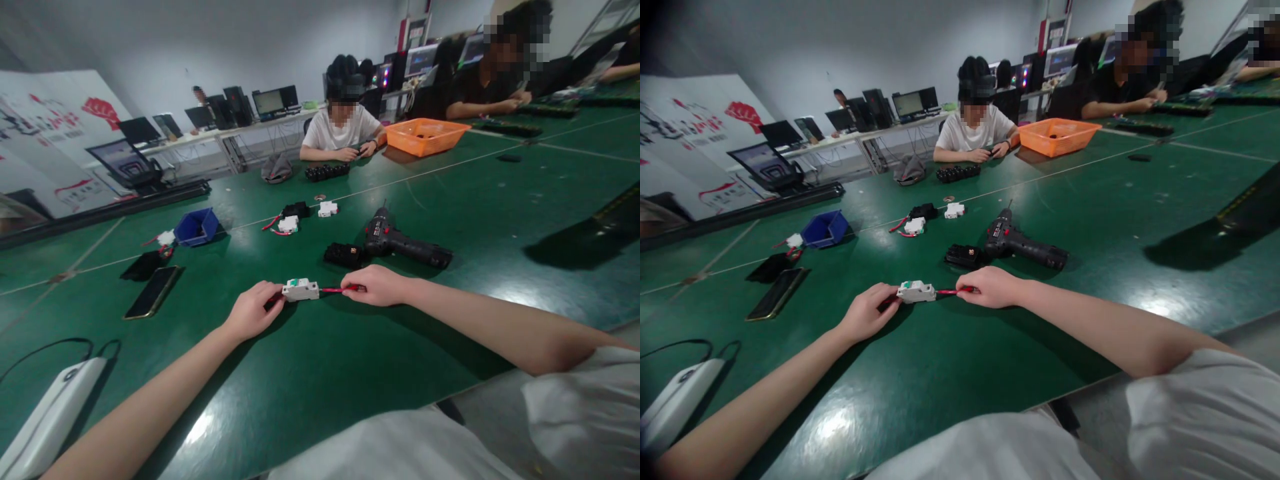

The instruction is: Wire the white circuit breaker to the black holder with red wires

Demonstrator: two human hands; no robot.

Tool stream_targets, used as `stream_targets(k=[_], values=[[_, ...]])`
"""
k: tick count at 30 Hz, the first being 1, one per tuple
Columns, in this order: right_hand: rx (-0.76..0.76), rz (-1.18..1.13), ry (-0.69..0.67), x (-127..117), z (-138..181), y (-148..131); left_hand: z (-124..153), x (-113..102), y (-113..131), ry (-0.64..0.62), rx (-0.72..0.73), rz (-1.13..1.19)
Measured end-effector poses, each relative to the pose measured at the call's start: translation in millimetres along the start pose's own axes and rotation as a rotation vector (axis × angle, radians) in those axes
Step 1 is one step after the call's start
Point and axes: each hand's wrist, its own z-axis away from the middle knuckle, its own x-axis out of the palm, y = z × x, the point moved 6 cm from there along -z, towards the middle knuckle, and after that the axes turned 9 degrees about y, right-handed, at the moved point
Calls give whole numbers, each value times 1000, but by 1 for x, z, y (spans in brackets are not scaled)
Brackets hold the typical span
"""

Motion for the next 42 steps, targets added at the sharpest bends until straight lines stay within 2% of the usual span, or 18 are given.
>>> stream_targets(k=[10, 24, 42], values=[[-46, -32, -10, 0, 4, -5, 0, 1, 4, -15, 41, 7], [9, 11, -28, 2, 4, -2, 1, 2, 1, -17, 37, 29], [-88, 67, -6, 7, 4, -7, 1, 4, -2, -21, 17, 20]])
